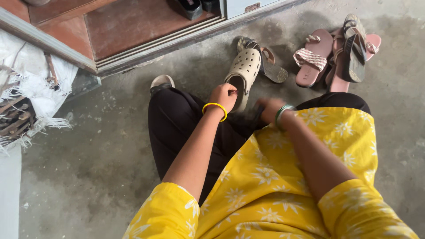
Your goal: The person sits on the floor and wipes a pair of black shoes with a cloth, then places them into a shoe cabinet. The person then picks up a pair of beige clogs and wipes them with the same cloth.
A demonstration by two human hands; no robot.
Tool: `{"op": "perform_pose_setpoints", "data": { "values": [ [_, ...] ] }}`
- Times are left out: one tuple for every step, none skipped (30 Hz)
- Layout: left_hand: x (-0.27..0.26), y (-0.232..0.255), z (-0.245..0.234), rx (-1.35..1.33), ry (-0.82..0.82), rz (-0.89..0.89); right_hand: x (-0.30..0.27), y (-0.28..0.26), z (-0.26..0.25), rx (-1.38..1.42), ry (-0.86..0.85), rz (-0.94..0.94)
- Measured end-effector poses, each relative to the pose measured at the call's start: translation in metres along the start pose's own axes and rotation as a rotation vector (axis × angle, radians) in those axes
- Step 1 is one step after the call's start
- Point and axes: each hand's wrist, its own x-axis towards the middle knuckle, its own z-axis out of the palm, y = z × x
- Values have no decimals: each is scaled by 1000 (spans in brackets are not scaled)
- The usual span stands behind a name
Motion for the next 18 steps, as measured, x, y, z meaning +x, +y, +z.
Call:
{"op": "perform_pose_setpoints", "data": {
  "values": [
    [1,-1,0,8,23,2,5,17,-16,117,213,11],
    [3,-2,0,-5,21,26,17,34,-42,-104,505,-232],
    [3,-2,1,-19,16,43,17,52,-54,80,668,-42],
    [2,-3,3,-33,12,61,15,72,-70,266,822,153],
    [3,-1,4,-49,10,41,19,81,-82,838,1161,-371],
    [3,1,6,-65,8,21,19,84,-83,818,1263,-359],
    [4,4,6,-82,6,6,17,85,-85,795,1370,-349],
    [4,6,6,-59,-1,-13,13,81,-80,770,1477,-339],
    [5,8,6,-37,-9,-28,12,66,-67,590,1391,-251],
    [6,10,5,-15,-17,-43,11,49,-51,411,1301,-169],
    [4,10,4,-35,-23,-39,6,31,-30,254,867,-86],
    [2,9,3,-56,-28,-35,3,16,-15,100,431,-9],
    [0,8,2,-77,-31,-33,-5,3,2,73,47,-84],
    [-1,6,0,-69,-26,-37,-7,1,-1,124,86,-31],
    [-1,5,-2,-61,-20,-40,-9,0,-6,174,126,21],
    [1,3,-3,-52,-14,-43,-10,0,-11,224,167,74],
    [3,3,-3,-53,8,-12,-8,13,-37,180,298,45],
    [5,4,-2,-54,29,18,-10,26,-55,248,586,-3]
  ]
}}
